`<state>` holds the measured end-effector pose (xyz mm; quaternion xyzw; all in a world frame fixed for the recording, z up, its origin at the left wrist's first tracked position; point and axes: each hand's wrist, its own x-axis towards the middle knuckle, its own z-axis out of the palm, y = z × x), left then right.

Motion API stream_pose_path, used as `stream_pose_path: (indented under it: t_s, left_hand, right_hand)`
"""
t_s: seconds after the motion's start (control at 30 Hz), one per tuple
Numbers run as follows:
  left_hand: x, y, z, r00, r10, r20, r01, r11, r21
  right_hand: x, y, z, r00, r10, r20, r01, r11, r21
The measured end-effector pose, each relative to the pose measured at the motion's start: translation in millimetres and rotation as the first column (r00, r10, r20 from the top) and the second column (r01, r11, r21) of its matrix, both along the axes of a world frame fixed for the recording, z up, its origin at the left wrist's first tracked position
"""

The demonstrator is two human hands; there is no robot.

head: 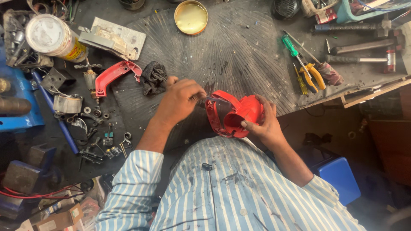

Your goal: The person pours liquid from a plastic bottle into a shallow metal lid, dips a brush into it, and brushes the liquid over a red plastic machine housing, rotating the housing to coat different surfaces. At the end they set the housing down and wipe their hands with a dark cloth.

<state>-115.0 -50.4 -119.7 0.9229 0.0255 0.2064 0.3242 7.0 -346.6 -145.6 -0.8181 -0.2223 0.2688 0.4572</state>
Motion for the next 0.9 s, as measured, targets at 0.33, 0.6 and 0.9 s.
stream_pose_path:
  t_s: [0.33, 0.6, 0.9]
  left_hand:
    - [-15, 11, -26, 0.995, 0.095, 0.035, -0.094, 0.995, -0.040]
    - [-17, 22, -20, 0.979, 0.202, 0.015, -0.201, 0.979, -0.040]
    - [1, 10, -11, 0.982, 0.189, -0.010, -0.187, 0.977, 0.100]
  right_hand:
    - [0, 4, 3, 1.000, -0.010, -0.014, 0.010, 1.000, 0.007]
    - [-2, 4, 6, 1.000, 0.001, 0.014, -0.002, 1.000, 0.025]
    - [-2, 3, -1, 1.000, -0.013, 0.012, 0.012, 0.999, 0.048]
